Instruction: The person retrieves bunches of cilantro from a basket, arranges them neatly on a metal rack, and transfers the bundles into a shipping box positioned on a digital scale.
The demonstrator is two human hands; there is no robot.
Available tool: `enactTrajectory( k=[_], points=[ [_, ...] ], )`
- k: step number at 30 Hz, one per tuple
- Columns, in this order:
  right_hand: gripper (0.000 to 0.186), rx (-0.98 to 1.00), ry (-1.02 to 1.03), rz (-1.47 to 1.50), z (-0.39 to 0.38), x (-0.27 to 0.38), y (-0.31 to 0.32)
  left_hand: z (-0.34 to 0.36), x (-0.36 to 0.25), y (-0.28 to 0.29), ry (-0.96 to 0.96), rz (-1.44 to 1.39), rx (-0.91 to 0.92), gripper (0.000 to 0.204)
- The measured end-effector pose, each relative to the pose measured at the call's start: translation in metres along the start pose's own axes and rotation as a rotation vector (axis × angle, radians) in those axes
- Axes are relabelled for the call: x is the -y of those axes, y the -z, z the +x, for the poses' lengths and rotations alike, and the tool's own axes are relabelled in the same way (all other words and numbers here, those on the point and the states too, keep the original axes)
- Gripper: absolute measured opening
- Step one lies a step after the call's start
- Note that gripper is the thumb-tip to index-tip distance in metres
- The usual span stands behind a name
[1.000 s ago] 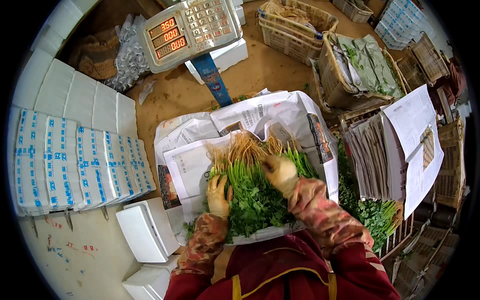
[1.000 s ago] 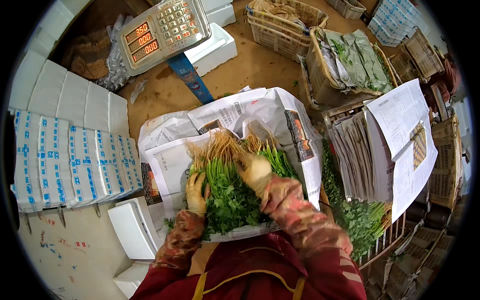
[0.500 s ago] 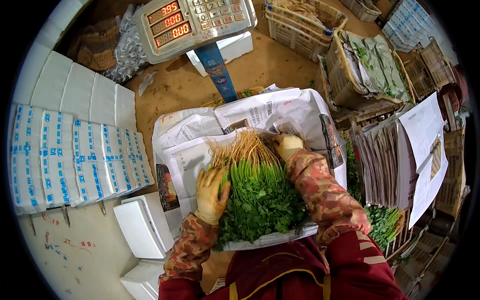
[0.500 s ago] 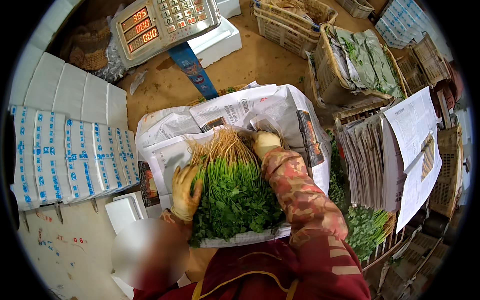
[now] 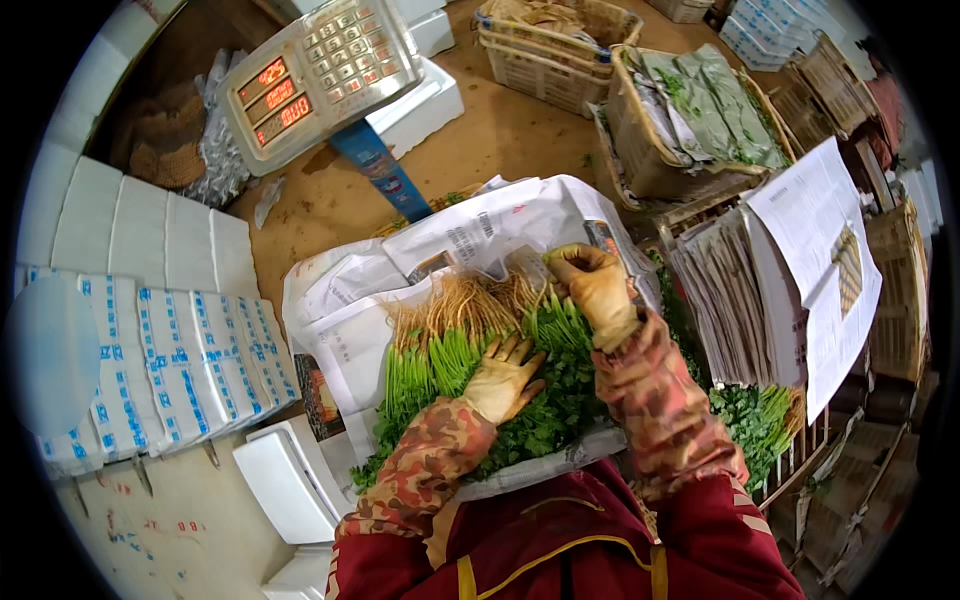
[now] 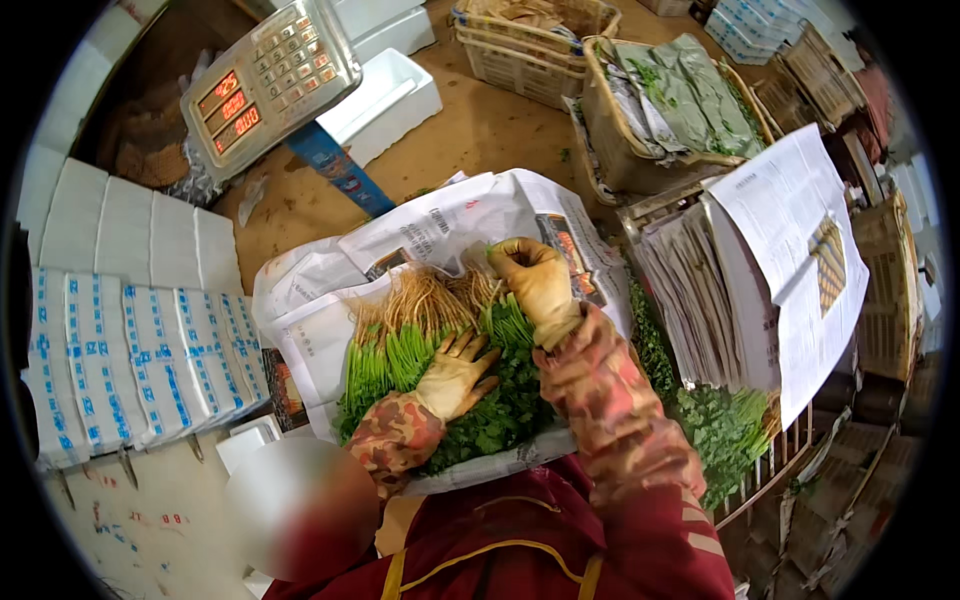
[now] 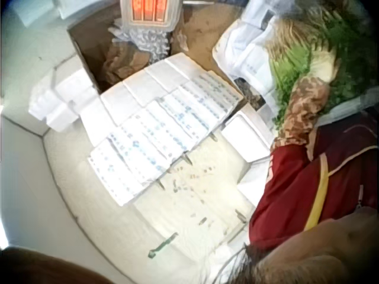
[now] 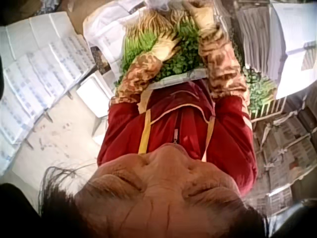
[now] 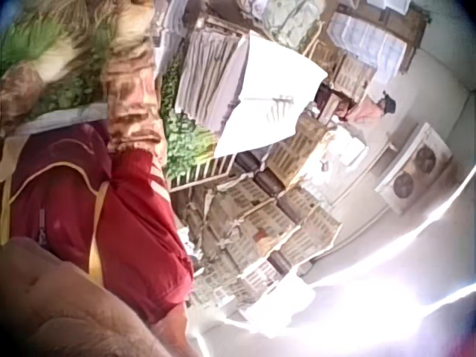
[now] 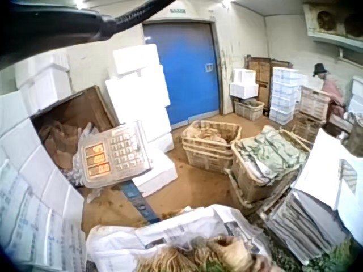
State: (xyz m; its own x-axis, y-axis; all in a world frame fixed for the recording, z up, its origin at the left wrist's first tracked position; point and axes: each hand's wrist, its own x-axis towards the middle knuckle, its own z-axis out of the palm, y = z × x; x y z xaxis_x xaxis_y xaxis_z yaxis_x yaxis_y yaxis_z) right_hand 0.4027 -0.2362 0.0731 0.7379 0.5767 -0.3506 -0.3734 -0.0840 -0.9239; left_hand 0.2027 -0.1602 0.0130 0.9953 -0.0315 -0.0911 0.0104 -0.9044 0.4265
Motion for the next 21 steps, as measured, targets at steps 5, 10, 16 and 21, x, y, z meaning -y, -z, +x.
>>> enactTrajectory(
  k=[5,10,16,21],
  points=[
    [0.007,0.043,0.103,-0.035,-0.107,0.090,0.081,0.004,-0.006,0.004,0.007,-0.007,0.013,0.049],
    [0.009,-0.420,0.242,-0.278,-0.252,0.159,0.241,0.005,-0.022,0.009,0.011,0.056,-0.020,0.062],
    [0.047,-1.617,0.064,-1.032,-0.482,-0.008,0.584,0.039,-0.014,-0.004,0.045,-0.018,-0.006,0.065],
    [0.052,-1.076,-0.419,-0.990,-0.485,-0.095,0.530,0.032,0.002,-0.029,0.074,0.190,-0.186,0.049]
  ],
)
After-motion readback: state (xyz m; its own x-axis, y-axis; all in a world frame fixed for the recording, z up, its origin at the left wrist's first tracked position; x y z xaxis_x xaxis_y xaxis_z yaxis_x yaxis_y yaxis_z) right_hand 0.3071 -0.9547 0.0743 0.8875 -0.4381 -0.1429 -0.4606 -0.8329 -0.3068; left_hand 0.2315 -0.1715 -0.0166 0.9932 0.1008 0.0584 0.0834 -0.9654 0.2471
